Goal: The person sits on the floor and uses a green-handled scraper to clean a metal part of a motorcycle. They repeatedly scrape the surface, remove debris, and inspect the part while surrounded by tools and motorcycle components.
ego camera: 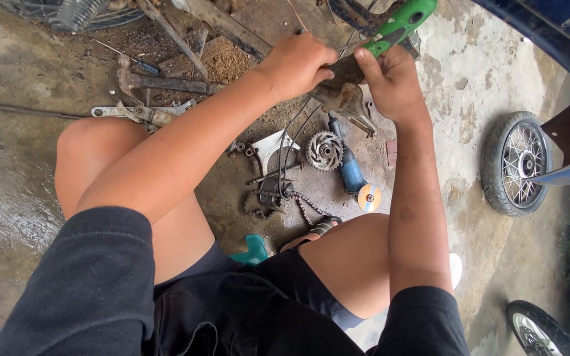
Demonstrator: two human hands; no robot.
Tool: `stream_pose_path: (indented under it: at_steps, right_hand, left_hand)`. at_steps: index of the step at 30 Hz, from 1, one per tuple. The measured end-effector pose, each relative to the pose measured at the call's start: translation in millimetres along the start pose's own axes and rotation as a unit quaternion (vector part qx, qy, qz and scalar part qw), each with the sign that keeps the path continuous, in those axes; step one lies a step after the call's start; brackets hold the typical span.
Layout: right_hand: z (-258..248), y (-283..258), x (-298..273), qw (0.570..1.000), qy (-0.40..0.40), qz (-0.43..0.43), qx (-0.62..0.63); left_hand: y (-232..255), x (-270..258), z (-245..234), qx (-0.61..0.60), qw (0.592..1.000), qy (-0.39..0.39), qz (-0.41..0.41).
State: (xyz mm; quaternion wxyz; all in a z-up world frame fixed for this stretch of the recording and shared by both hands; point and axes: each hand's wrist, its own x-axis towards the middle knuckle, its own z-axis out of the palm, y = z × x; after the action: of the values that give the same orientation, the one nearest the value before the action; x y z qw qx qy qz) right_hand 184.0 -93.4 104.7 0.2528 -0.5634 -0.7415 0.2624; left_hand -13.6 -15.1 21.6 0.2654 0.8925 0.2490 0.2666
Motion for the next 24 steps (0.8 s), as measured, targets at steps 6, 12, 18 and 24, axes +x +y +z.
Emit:
stream_pose_path:
  at_steps: [6, 12, 18, 24]
  right_hand:
    - [0, 11, 14, 0.997, 0.069, 0.008, -0.016]
    - [-6, 21, 23, 0.989, 0.12, 0.036, 0.076]
    - [-8, 29, 27, 0.987, 0.121, 0.062, 0.082]
    - [-6, 21, 29, 0.988, 0.099, 0.06, 0.106]
  left_hand:
    - [-11, 7, 14, -0.065, 0.996, 0.064, -0.024]
    - [-15, 19, 14, -0.104, 0.988, 0.109, -0.038]
    - [-21, 23, 13, -0.109, 0.992, 0.065, -0.023]
    - [-14, 23, 2, -0.12, 0.99, 0.022, -0.065]
